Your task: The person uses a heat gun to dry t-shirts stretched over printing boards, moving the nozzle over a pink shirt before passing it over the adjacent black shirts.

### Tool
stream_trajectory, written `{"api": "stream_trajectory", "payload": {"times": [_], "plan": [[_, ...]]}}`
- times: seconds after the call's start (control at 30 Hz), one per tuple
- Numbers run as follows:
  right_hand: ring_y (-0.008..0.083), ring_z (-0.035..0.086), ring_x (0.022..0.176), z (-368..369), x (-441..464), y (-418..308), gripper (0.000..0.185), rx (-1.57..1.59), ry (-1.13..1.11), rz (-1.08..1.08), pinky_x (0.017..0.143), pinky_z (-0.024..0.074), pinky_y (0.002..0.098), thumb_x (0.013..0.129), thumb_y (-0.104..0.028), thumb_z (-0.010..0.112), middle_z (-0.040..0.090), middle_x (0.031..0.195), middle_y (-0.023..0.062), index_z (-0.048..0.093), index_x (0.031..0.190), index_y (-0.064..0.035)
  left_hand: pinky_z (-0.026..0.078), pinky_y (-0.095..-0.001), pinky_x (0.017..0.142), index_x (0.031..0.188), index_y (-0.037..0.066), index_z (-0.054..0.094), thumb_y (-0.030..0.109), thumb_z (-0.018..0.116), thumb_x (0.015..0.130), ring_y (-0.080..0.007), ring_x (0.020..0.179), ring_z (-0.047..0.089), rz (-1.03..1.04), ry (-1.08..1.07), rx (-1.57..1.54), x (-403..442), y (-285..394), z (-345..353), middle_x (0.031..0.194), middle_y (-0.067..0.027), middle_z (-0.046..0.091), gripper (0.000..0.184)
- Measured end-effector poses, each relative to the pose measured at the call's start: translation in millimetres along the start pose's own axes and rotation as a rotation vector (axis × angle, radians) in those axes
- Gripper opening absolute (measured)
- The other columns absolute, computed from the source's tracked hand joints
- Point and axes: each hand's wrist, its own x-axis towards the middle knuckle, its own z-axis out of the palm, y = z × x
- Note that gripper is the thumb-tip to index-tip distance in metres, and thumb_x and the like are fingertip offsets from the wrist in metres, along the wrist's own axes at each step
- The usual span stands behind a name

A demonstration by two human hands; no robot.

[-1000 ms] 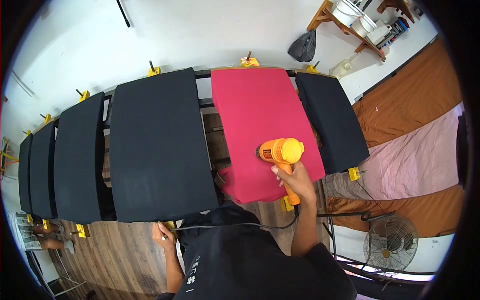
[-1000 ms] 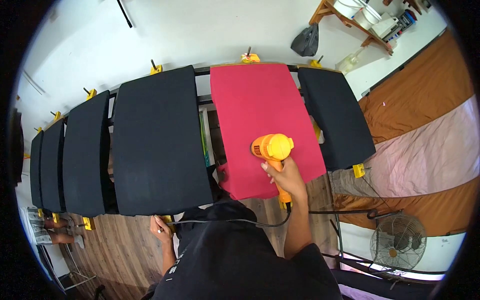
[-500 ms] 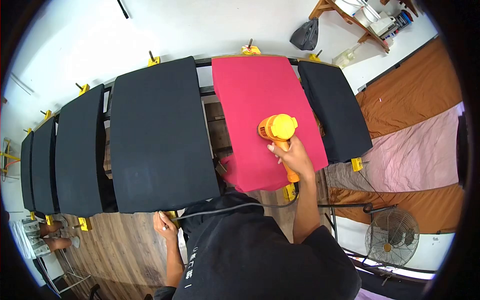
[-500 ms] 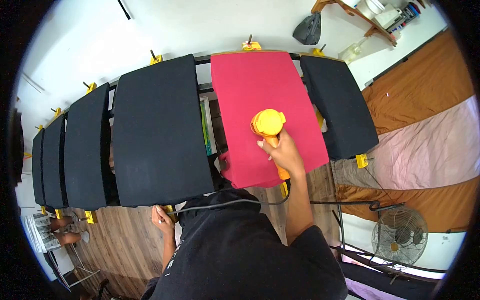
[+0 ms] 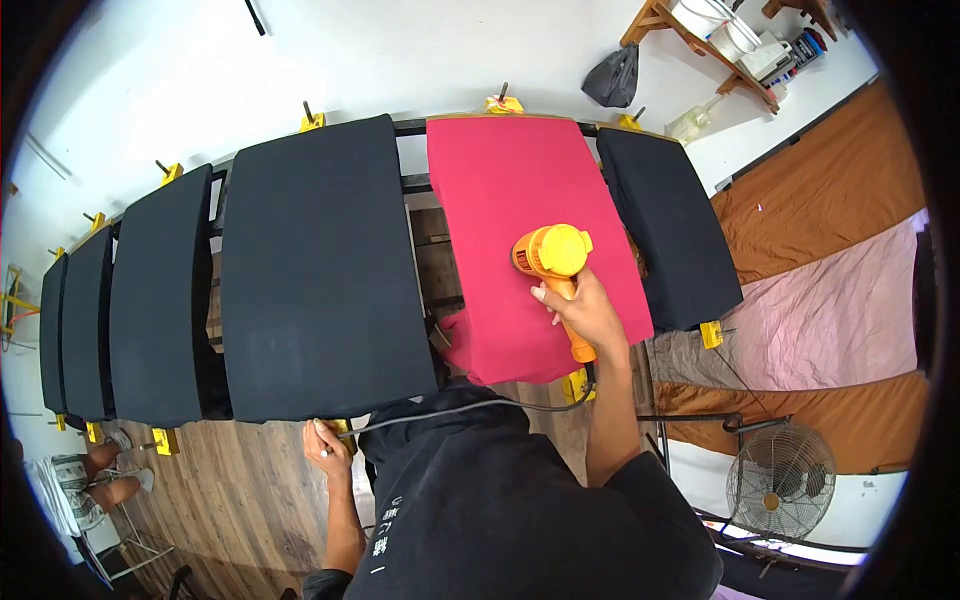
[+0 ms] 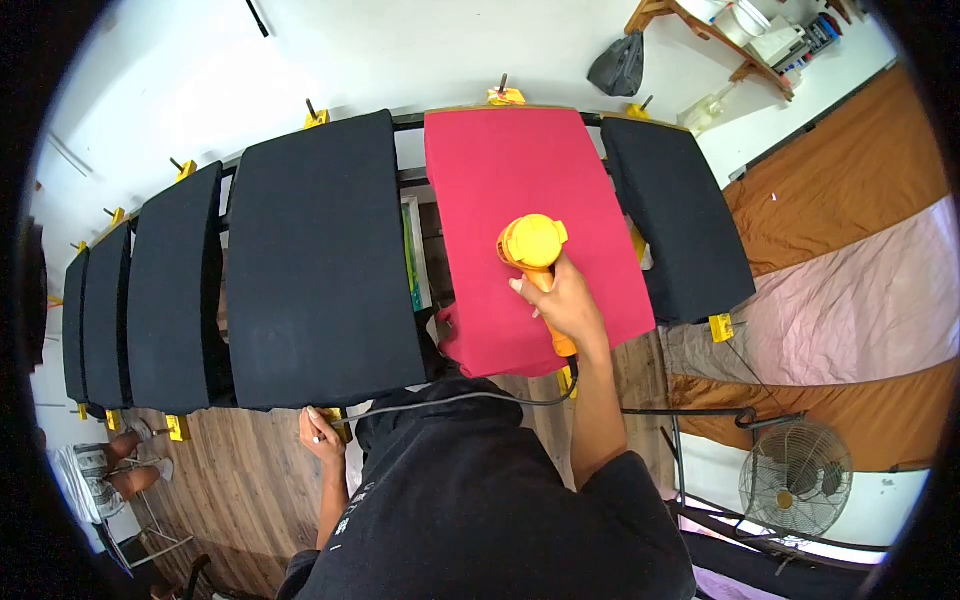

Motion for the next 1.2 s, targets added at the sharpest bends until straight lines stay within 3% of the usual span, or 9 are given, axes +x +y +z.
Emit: {"api": "stream_trajectory", "payload": {"times": [0.13,0.23,0.53,0.63,0.73,0.87,0.97,1.07,1.2], "plan": [[0.0154,0.066,0.076,-5.9,-4.1,-1.3,0.050,0.064,-0.096,0.052,0.059,0.0571,0.0301,0.087,-0.019,0.079,0.065,0.099,0.0108,0.055,0.123,0.0060,0.041,-0.0414,0.059,0.077,-0.004,0.053,0.009,0.044,0.105,-0.0298,0.062,0.053,-0.008,-0.036,-0.003,0.3,-3.0,-0.9,0.071,-0.0146,0.054,0.031],[0.0158,0.066,0.077,0.4,-7.5,2.2,0.050,-0.003,0.024,-0.009,0.059,0.0572,0.0301,0.087,-0.019,0.079,0.066,0.099,0.0109,0.056,0.123,0.0062,0.040,-0.0419,0.058,0.076,-0.003,0.052,0.008,0.045,0.104,-0.0300,0.061,0.051,-0.012,-0.024,-0.005,-1.9,-2.1,-1.3,0.069,-0.0141,0.053,0.031],[0.0166,0.067,0.078,2.0,-23.5,-3.5,0.050,-0.067,0.029,-0.036,0.061,0.0572,0.0306,0.087,-0.018,0.079,0.067,0.100,0.0103,0.056,0.125,0.0043,0.033,-0.0443,0.057,0.071,-0.002,0.044,0.003,0.050,0.099,-0.0329,0.060,0.043,0.039,-0.049,0.056,4.7,-1.4,-0.5,0.066,-0.0159,0.042,0.029],[0.0181,0.068,0.080,2.1,-30.4,-3.8,0.050,0.026,-0.035,0.057,0.062,0.0574,0.0307,0.087,-0.017,0.079,0.067,0.099,0.0107,0.056,0.125,0.0042,0.032,-0.0442,0.057,0.071,-0.002,0.043,0.003,0.050,0.099,-0.0329,0.060,0.042,0.044,-0.079,0.060,4.8,-3.6,-1.0,0.066,-0.0160,0.041,0.030],[0.0191,0.069,0.081,7.0,-37.5,-1.5,0.050,-0.116,0.058,-0.019,0.063,0.0578,0.0309,0.086,-0.016,0.079,0.068,0.101,0.0129,0.055,0.125,0.0045,0.033,-0.0442,0.057,0.070,-0.002,0.042,0.004,0.050,0.100,-0.0329,0.059,0.042,0.040,-0.090,0.037,7.5,3.1,-1.9,0.065,-0.0159,0.040,0.031],[0.0203,0.071,0.082,3.3,-47.8,0.1,0.051,-0.027,-0.015,0.086,0.065,0.0576,0.0341,0.087,-0.018,0.079,0.070,0.107,0.0170,0.054,0.125,0.0050,0.033,-0.0443,0.057,0.070,-0.002,0.042,0.005,0.050,0.100,-0.0327,0.059,0.042,0.033,-0.084,0.031,5.9,-2.5,-0.6,0.065,-0.0153,0.041,0.032],[0.0123,0.065,0.079,5.7,-58.1,-9.4,0.038,-0.173,0.051,0.012,0.063,0.0553,0.0290,0.089,-0.013,0.078,0.067,0.097,0.0063,0.061,0.119,0.0025,0.033,-0.0441,0.057,0.070,-0.002,0.043,0.006,0.049,0.101,-0.0325,0.059,0.042,0.041,-0.084,0.043,8.1,4.8,-1.6,0.065,-0.0153,0.041,0.033],[0.0181,0.069,0.083,0.4,-62.5,13.8,0.048,-0.106,0.017,0.052,0.065,0.0564,0.0341,0.088,-0.020,0.079,0.070,0.104,0.0139,0.058,0.123,0.0052,0.034,-0.0438,0.057,0.071,-0.002,0.045,0.006,0.049,0.101,-0.0327,0.061,0.044,0.041,-0.082,0.043,9.2,6.3,-2.6,0.066,-0.0155,0.044,0.032],[0.0205,0.070,0.083,1.3,-75.1,10.5,0.047,-0.161,0.019,0.044,0.069,0.0559,0.0343,0.088,-0.022,0.079,0.070,0.101,0.0139,0.059,0.121,0.0044,0.035,-0.0439,0.058,0.073,-0.002,0.047,0.005,0.048,0.100,-0.0333,0.061,0.045,0.021,-0.096,0.045,7.2,3.5,-3.9,0.066,-0.0160,0.044,0.029]]}}
